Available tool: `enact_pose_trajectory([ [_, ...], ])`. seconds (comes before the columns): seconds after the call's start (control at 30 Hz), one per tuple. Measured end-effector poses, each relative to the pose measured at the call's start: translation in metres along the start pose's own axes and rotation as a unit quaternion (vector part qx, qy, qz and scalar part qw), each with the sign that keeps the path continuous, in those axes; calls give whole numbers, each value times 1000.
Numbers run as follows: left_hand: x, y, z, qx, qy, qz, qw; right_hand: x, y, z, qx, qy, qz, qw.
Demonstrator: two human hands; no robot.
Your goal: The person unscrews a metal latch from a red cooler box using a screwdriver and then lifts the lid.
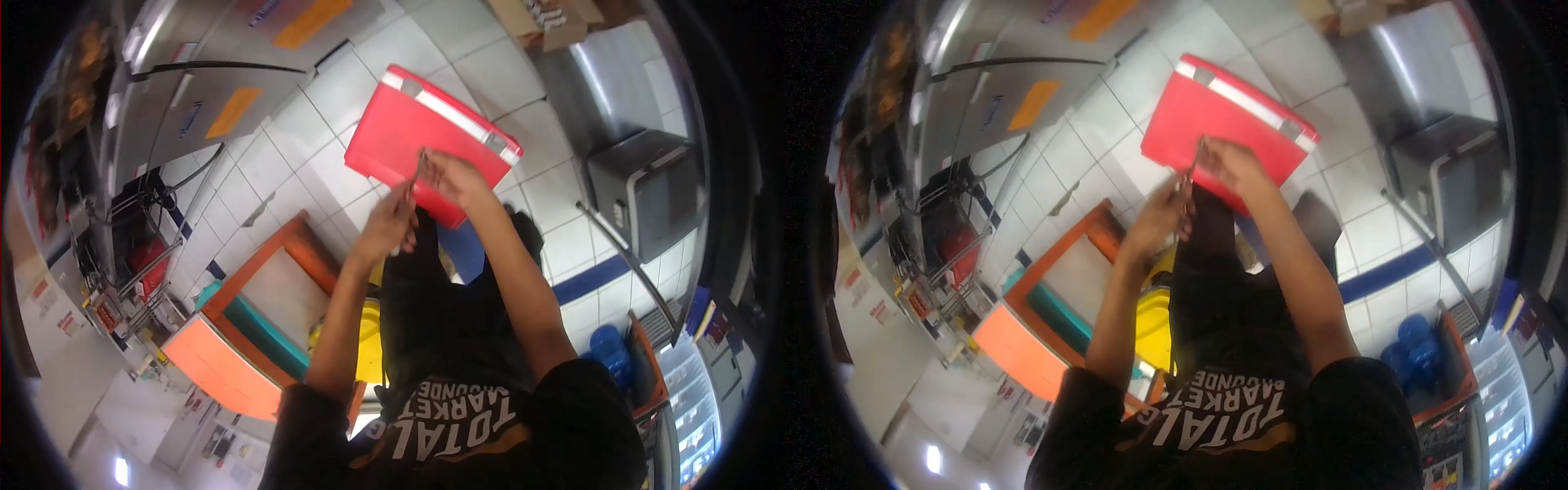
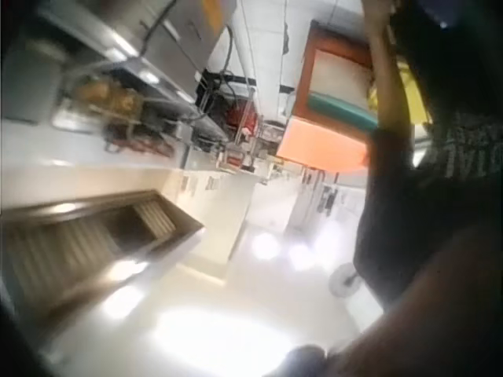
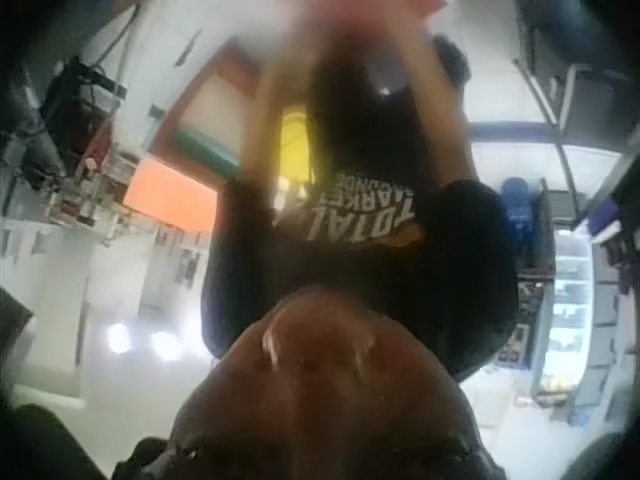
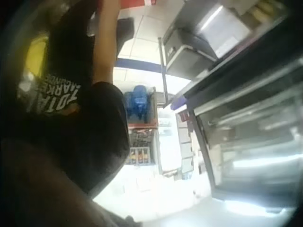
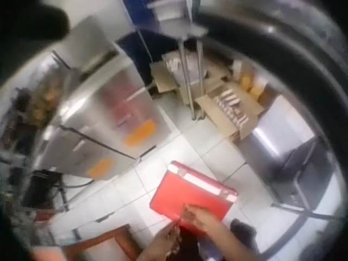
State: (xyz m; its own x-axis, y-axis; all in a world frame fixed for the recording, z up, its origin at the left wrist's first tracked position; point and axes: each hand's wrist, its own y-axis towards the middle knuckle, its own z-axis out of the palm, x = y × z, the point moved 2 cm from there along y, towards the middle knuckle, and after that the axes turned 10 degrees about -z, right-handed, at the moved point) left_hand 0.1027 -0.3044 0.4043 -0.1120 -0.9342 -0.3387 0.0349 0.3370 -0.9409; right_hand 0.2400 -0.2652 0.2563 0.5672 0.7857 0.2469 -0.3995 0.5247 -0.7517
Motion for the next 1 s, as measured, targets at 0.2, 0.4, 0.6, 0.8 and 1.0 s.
enact_pose_trajectory([
  [0.2,-43,176,-76,-136,279,137,941,-2,172,16,-60,146,-26,987],
  [0.4,-82,283,-94,-220,391,177,876,4,285,-6,-154,229,-43,960],
  [0.6,-93,321,-100,-255,473,155,829,3,323,-16,-162,225,-64,959],
  [0.8,-105,327,-103,-238,515,160,808,2,326,-13,-175,244,-39,953],
  [1.0,-127,328,-90,-215,528,104,815,3,331,-22,-131,243,-63,959],
])
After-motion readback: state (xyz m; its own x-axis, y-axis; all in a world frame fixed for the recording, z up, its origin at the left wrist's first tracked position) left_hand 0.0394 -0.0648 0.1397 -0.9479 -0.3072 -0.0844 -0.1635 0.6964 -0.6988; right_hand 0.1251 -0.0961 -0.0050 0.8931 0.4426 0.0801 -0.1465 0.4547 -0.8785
